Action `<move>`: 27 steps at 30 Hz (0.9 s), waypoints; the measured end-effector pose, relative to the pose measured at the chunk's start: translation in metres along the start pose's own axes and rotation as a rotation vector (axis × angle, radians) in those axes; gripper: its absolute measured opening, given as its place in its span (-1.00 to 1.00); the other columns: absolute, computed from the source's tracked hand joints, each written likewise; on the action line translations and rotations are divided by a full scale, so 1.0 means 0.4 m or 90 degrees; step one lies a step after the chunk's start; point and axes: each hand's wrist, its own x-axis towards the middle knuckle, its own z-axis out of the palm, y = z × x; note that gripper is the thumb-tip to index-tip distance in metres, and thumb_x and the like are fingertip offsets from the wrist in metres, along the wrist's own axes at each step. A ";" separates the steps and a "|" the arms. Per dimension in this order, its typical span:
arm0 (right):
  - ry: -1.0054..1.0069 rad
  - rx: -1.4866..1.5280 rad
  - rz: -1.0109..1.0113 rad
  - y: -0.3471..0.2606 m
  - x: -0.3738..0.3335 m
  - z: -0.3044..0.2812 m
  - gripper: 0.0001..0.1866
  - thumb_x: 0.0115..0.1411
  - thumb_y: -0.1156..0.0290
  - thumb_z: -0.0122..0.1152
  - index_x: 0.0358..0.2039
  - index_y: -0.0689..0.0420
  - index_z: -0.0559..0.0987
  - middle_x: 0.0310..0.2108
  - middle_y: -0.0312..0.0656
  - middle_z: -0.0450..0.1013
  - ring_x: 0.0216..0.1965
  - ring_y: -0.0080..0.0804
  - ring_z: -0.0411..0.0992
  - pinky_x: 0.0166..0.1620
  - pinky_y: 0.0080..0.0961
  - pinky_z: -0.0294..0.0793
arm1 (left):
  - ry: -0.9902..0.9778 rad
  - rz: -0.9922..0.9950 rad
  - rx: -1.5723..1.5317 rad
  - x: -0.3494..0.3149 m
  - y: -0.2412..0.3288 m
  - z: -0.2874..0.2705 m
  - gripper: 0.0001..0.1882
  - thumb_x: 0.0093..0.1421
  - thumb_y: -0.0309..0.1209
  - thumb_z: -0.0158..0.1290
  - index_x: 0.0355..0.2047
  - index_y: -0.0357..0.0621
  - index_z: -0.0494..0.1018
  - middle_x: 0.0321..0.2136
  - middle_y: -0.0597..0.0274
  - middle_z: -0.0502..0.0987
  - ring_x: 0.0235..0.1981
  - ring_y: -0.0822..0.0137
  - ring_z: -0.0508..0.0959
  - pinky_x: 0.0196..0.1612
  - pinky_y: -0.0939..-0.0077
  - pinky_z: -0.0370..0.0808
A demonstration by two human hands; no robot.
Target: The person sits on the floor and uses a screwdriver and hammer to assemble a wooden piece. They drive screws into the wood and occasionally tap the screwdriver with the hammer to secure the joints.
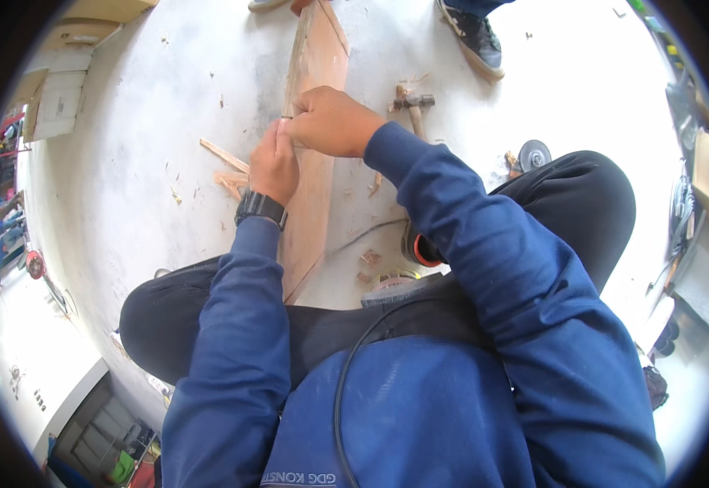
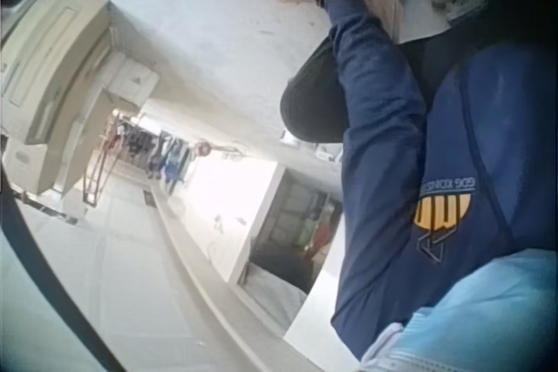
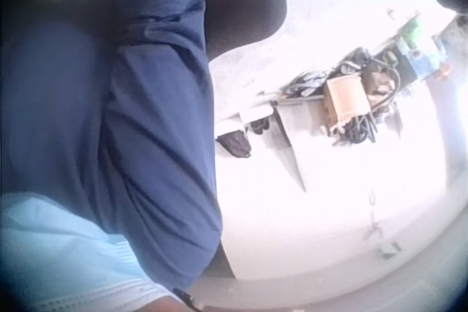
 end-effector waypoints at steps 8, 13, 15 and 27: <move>0.077 -0.091 -0.124 0.024 -0.017 0.011 -0.60 0.13 0.13 0.17 -0.47 0.29 0.56 -0.40 0.18 0.53 -0.35 0.03 0.50 -0.22 -0.18 0.48 | 0.013 0.046 0.024 -0.003 0.000 -0.001 -0.59 0.48 -0.13 -0.19 -0.10 -0.18 0.53 -0.19 -0.27 0.58 -0.11 -0.31 0.54 -0.10 0.04 0.47; 0.024 -0.015 0.005 0.030 -0.019 0.018 -0.61 0.12 0.14 0.16 -0.47 0.30 0.56 -0.39 0.23 0.53 -0.32 0.17 0.50 -0.19 -0.13 0.48 | 0.000 -0.037 0.009 -0.007 0.003 0.000 -0.58 0.49 -0.12 -0.19 -0.07 -0.17 0.53 -0.18 -0.26 0.57 -0.09 -0.29 0.54 -0.09 0.04 0.46; 0.071 -0.031 -0.065 0.020 -0.013 0.016 -0.62 0.10 0.17 0.13 -0.38 0.28 0.65 -0.29 0.24 0.57 -0.20 0.18 0.55 -0.09 -0.10 0.51 | -0.022 -0.051 -0.013 -0.005 0.006 -0.001 -0.57 0.49 -0.11 -0.20 -0.07 -0.17 0.53 -0.18 -0.26 0.57 -0.09 -0.29 0.54 -0.08 0.05 0.47; 0.033 -0.078 0.040 0.103 -0.014 0.055 -0.63 0.13 0.22 0.12 -0.34 0.31 0.67 -0.27 0.25 0.57 -0.17 0.19 0.55 -0.02 -0.08 0.50 | 0.006 -0.032 0.028 -0.008 0.020 -0.001 -0.55 0.48 -0.11 -0.19 -0.03 -0.21 0.54 -0.15 -0.24 0.59 -0.07 -0.25 0.56 -0.05 0.09 0.48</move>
